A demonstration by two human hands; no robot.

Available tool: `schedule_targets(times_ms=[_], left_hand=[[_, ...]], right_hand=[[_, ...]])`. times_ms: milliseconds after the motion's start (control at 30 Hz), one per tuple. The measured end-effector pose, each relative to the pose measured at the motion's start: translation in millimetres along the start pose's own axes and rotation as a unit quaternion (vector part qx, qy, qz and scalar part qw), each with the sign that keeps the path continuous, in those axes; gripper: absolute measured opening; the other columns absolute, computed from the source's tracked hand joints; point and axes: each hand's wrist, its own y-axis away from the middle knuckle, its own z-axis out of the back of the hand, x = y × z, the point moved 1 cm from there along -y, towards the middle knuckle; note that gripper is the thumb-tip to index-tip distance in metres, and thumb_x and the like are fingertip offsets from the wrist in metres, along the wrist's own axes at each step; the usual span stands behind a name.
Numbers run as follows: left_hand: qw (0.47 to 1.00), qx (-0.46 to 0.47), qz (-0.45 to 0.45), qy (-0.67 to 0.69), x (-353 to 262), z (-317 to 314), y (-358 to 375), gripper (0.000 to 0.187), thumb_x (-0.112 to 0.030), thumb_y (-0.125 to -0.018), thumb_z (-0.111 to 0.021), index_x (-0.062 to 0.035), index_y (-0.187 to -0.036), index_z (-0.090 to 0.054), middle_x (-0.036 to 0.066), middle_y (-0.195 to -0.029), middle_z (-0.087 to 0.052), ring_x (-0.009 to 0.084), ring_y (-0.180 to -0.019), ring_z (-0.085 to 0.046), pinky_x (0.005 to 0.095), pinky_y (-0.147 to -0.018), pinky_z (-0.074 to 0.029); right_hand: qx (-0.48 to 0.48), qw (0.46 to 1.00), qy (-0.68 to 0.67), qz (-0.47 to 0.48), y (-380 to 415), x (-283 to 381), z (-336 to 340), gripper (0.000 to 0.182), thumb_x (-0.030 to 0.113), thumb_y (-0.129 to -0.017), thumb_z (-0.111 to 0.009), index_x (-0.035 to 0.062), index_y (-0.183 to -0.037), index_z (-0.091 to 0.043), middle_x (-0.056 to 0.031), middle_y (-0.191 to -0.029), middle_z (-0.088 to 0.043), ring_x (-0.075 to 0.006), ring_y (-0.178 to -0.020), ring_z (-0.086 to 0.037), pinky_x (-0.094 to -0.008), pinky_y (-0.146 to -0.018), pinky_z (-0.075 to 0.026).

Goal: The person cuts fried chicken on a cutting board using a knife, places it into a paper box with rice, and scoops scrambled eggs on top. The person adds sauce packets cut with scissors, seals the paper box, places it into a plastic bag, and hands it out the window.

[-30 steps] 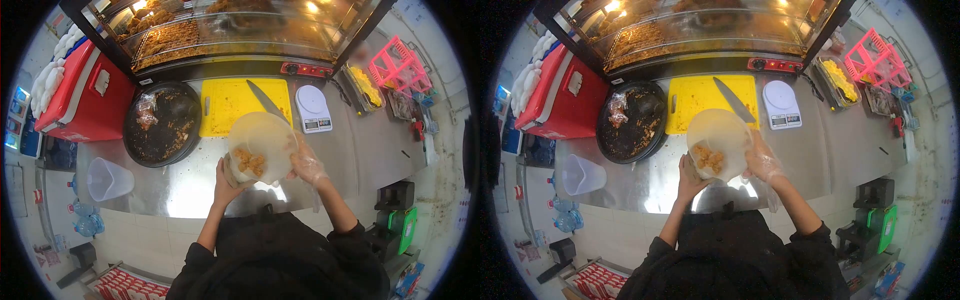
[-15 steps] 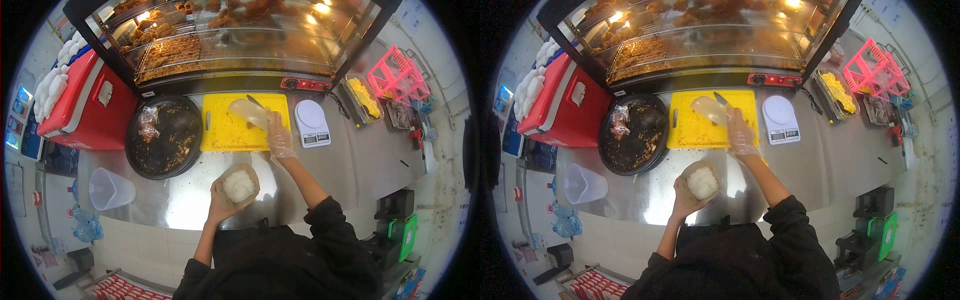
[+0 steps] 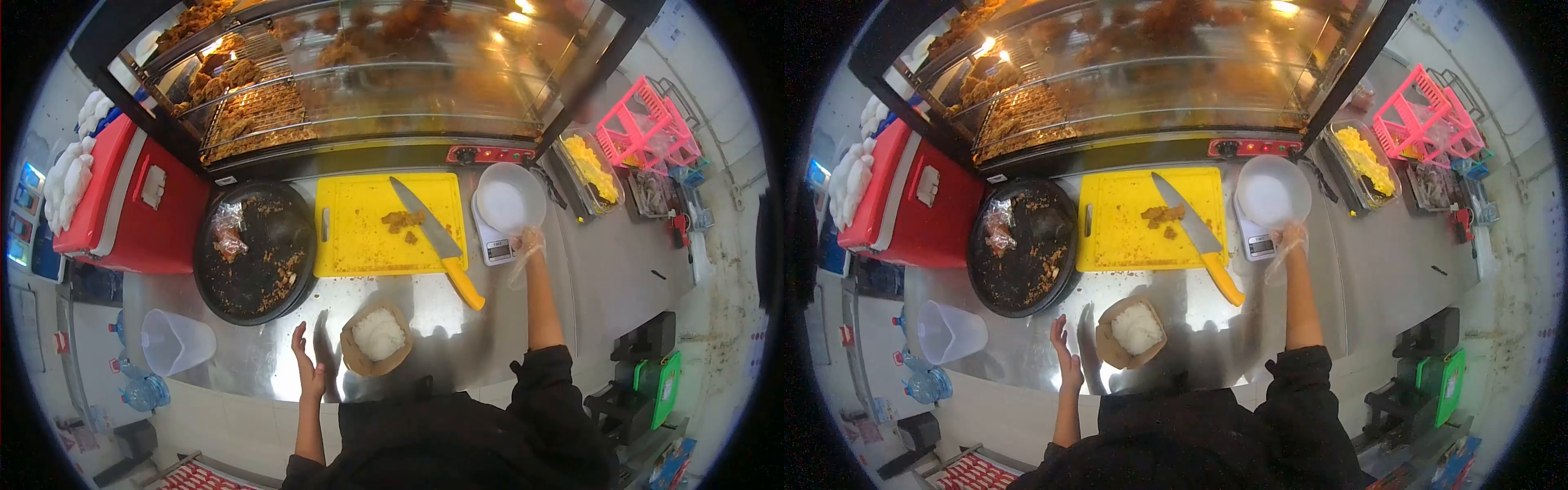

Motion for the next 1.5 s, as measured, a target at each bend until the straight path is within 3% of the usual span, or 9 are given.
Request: schedule_targets(times_ms=[100,200,267,467,767,867,1033,1267,1500], left_hand=[[0.998,-0.059,-0.012,-0.026,-1.3,-0.2,-12.3,0.090,-0.072,-0.081,-0.027,-0.0003,-0.136,-0.024,0.020,-0.136,-0.032,0.0324,-0.128,-0.030,0.0476,-0.103,-0.023],[0.995,-0.096,-0.020,-0.021,-3.4,3.3,-29.0,0.086,-0.070,-0.083,-0.023,0.0005,-0.132,-0.031,0.019,-0.131,-0.037,0.0314,-0.124,-0.035,0.0458,-0.100,-0.027],[0.992,-0.123,-0.008,-0.009,-16.2,-1.4,-51.4,0.084,-0.069,-0.084,-0.022,0.0013,-0.127,-0.037,0.018,-0.126,-0.041,0.0302,-0.120,-0.039,0.0431,-0.098,-0.030],[0.978,-0.071,-0.196,-0.001,-42.8,-16.5,-122.8,0.074,-0.060,-0.090,-0.020,0.0038,-0.121,-0.042,0.018,-0.118,-0.048,0.0281,-0.112,-0.044,0.0380,-0.094,-0.034],[0.947,0.027,-0.319,-0.014,-100.9,-62.3,-236.4,0.038,-0.028,-0.089,-0.044,0.0015,-0.111,-0.050,0.018,-0.114,-0.052,0.0347,-0.108,-0.047,0.0410,-0.095,-0.033],[0.937,0.078,-0.334,-0.061,-123.7,-108.9,-277.4,0.037,-0.019,-0.085,-0.051,-0.0041,-0.118,-0.048,0.015,-0.124,-0.048,0.0321,-0.122,-0.040,0.0451,-0.102,-0.028],[0.834,0.197,-0.371,-0.359,-85.8,-182.5,-318.0,0.043,-0.033,-0.094,-0.035,-0.0137,-0.133,-0.038,0.009,-0.143,-0.030,0.0273,-0.134,-0.023,0.0482,-0.108,-0.019],[0.869,0.278,-0.276,-0.302,-36.6,-212.3,-324.1,0.042,-0.032,-0.097,-0.027,-0.0157,-0.133,-0.038,0.007,-0.145,-0.027,0.0262,-0.135,-0.022,0.0478,-0.109,-0.017],[0.867,0.276,-0.297,-0.290,-17.6,-216.6,-340.9,0.042,-0.033,-0.096,-0.029,-0.0139,-0.133,-0.040,0.009,-0.143,-0.031,0.0281,-0.133,-0.024,0.0474,-0.108,-0.020]], right_hand=[[-0.188,0.933,0.202,0.231,32.6,-8.4,5.8,0.043,0.023,-0.079,-0.058,0.0006,-0.114,-0.046,-0.0189,-0.107,-0.054,-0.0364,-0.098,-0.052,-0.0441,-0.089,-0.039],[0.016,0.882,0.395,0.258,185.7,35.5,-33.3,0.044,0.024,-0.082,-0.055,0.0038,-0.119,-0.043,-0.0192,-0.106,-0.052,-0.0376,-0.103,-0.048,-0.0467,-0.085,-0.040],[0.117,0.725,0.529,0.425,226.1,18.9,-50.6,0.042,0.020,-0.080,-0.057,0.0048,-0.117,-0.045,-0.0182,-0.101,-0.053,-0.0349,-0.096,-0.052,-0.0451,-0.080,-0.043],[0.110,0.672,0.547,0.486,202.3,8.5,-51.6,0.039,0.014,-0.080,-0.053,0.0063,-0.117,-0.046,-0.0175,-0.096,-0.056,-0.0334,-0.085,-0.056,-0.0448,-0.070,-0.046],[0.262,0.714,0.609,0.226,247.7,103.7,14.0,0.028,0.023,-0.084,-0.053,0.0077,-0.108,-0.052,-0.0194,-0.075,-0.059,-0.0368,-0.073,-0.058,-0.0479,-0.064,-0.043],[0.230,0.735,0.515,0.376,232.3,81.0,-4.5,0.025,0.031,-0.088,-0.048,0.0085,-0.098,-0.052,-0.0195,-0.075,-0.060,-0.0389,-0.071,-0.058,-0.0480,-0.063,-0.044],[0.220,0.703,0.603,0.307,179.9,81.4,-60.5,0.024,0.032,-0.090,-0.046,0.0074,-0.089,-0.049,-0.0168,-0.072,-0.060,-0.0350,-0.068,-0.059,-0.0462,-0.061,-0.045],[0.252,0.627,0.626,0.390,147.7,70.3,-71.5,0.025,0.031,-0.091,-0.045,0.0072,-0.089,-0.049,-0.0144,-0.070,-0.061,-0.0318,-0.063,-0.061,-0.0435,-0.055,-0.047],[0.220,0.642,0.629,0.379,131.0,44.9,-85.1,0.032,0.038,-0.090,-0.046,0.0068,-0.086,-0.052,-0.0136,-0.068,-0.061,-0.0317,-0.061,-0.061,-0.0419,-0.053,-0.047]])
